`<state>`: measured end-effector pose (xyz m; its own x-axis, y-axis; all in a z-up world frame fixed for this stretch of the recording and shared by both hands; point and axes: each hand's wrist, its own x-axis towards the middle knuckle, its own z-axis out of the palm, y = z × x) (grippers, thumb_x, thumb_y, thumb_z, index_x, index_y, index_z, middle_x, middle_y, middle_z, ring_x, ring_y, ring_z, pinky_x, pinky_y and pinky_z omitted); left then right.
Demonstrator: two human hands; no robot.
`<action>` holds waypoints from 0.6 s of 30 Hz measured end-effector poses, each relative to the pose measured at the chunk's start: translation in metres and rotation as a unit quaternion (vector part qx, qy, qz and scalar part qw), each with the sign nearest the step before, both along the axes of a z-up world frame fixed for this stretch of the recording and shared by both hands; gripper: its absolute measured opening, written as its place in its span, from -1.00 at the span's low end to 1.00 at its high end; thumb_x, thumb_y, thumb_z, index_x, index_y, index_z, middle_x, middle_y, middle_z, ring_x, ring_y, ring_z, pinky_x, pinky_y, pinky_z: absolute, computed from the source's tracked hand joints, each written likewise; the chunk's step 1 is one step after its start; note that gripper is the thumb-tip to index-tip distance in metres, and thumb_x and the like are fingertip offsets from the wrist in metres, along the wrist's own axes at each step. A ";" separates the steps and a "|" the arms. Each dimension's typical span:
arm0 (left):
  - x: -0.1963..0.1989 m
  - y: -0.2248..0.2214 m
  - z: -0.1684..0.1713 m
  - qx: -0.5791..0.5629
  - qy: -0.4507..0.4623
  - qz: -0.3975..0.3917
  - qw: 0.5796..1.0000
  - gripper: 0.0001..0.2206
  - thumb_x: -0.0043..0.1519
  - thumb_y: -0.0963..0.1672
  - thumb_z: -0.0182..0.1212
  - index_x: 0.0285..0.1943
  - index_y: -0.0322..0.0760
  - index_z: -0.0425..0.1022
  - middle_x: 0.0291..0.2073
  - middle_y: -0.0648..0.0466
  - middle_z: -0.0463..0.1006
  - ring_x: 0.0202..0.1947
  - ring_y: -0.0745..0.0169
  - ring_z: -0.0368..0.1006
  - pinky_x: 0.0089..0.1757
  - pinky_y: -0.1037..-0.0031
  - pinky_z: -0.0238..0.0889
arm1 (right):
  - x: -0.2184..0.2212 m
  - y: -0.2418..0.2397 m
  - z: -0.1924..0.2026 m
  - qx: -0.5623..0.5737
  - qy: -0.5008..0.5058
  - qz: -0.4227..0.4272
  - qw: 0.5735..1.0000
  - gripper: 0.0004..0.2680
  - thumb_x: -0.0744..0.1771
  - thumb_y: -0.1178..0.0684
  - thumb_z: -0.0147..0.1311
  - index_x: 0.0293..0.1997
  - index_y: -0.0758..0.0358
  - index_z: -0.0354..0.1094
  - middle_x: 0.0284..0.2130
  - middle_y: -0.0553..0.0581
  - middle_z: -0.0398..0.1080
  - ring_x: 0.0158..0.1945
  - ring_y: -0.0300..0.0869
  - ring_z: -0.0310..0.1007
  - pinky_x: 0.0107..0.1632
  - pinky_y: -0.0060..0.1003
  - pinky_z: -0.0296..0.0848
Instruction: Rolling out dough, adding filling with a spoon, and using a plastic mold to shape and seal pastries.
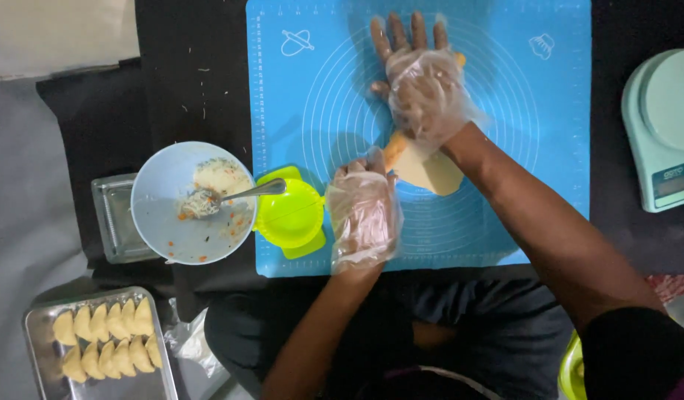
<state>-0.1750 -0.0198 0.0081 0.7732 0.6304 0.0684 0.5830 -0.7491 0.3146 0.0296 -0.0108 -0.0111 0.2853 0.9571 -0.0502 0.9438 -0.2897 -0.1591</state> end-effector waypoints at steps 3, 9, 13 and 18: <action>-0.003 0.004 -0.002 -0.005 -0.043 -0.009 0.999 -0.56 0.22 -0.08 0.17 0.24 -0.43 0.43 -0.17 -0.16 0.48 -0.23 -0.05 0.38 -0.17 0.19 0.27 | 0.005 0.015 -0.015 0.008 0.020 -0.013 1.000 -0.35 0.46 -0.50 -0.54 0.66 0.17 -0.36 0.57 0.29 -0.43 0.50 0.13 -0.71 0.36 0.13 -0.79; 0.005 0.013 -0.024 0.037 -0.033 0.018 0.999 -0.69 0.08 -0.16 0.22 0.02 -0.34 0.50 -0.27 -0.06 0.46 -0.27 0.00 0.38 -0.24 0.22 0.32 | -0.012 0.047 0.008 0.012 0.005 -0.065 0.998 -0.27 0.41 -0.57 -0.46 0.65 0.19 -0.38 0.57 0.29 -0.44 0.53 0.11 -0.68 0.46 0.14 -0.68; 0.013 0.016 -0.018 0.080 0.066 0.029 0.994 -0.65 0.07 -0.17 0.26 0.06 -0.30 0.48 -0.31 -0.04 0.48 -0.33 0.08 0.44 -0.38 0.30 0.38 | -0.009 0.050 0.015 0.018 0.027 -0.081 0.996 -0.45 0.53 0.04 0.02 0.58 0.43 -0.42 0.54 0.44 -0.40 0.53 0.16 -0.64 0.47 0.12 -0.63; 0.012 0.005 -0.033 0.043 -0.035 0.037 0.998 -0.79 0.36 -0.05 0.12 0.04 -0.24 0.39 -0.25 0.07 0.39 -0.29 0.26 0.31 -0.29 0.44 0.28 | 0.071 0.004 -0.046 0.493 0.436 0.143 0.740 -0.86 0.49 0.29 -0.25 0.18 0.34 0.18 -0.08 0.08 0.21 -0.18 -0.22 0.10 -0.02 -0.28 0.22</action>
<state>-0.1626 -0.0144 -0.0250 0.7162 0.6750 0.1772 0.6165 -0.7309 0.2926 0.1005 -0.0064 -0.0572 0.3338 0.6666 0.6665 0.3592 0.5637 -0.7438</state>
